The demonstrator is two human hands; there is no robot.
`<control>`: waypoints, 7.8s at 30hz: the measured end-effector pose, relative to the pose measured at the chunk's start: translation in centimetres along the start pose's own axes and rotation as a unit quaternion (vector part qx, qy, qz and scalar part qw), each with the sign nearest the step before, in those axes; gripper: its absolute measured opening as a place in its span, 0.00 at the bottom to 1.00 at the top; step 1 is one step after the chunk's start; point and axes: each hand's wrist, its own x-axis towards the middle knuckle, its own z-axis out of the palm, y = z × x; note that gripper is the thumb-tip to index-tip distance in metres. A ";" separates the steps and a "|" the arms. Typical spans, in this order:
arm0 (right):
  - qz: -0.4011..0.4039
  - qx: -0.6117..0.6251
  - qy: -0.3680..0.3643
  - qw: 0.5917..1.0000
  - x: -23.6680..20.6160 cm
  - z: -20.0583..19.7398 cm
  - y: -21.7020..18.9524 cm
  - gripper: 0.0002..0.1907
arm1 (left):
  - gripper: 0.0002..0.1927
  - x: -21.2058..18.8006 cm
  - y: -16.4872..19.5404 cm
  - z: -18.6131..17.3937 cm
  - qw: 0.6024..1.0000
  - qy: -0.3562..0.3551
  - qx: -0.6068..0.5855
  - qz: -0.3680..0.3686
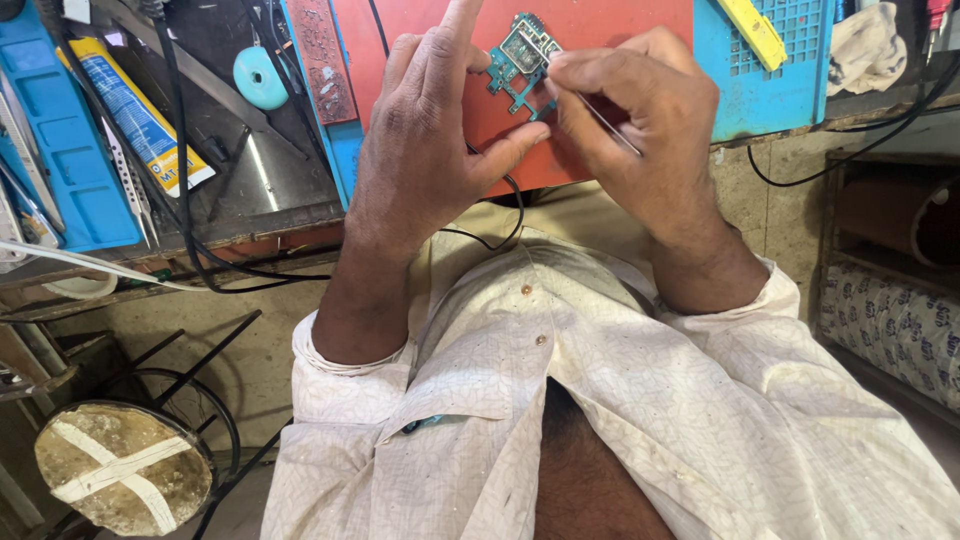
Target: The person uses a small metal tool to scrape and clean the surface of a green circuit board held in their left hand. They repeatedly scrape different areas of the board while seated on the floor in a workshop setting.
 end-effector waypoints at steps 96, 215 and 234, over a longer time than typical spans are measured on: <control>0.083 0.211 0.069 0.971 -0.7 -0.6 0.7 0.05 | 0.49 3.0 -0.3 -2.3 0.990 -0.094 0.076 0.067; 0.029 0.044 0.027 0.998 0.3 -0.7 0.0 0.08 | 0.23 0.9 -0.7 0.5 0.998 0.033 0.038 -0.029; 0.035 0.058 0.018 0.998 0.0 -0.5 0.6 0.10 | 0.16 1.0 -0.6 0.2 0.998 0.043 0.033 -0.016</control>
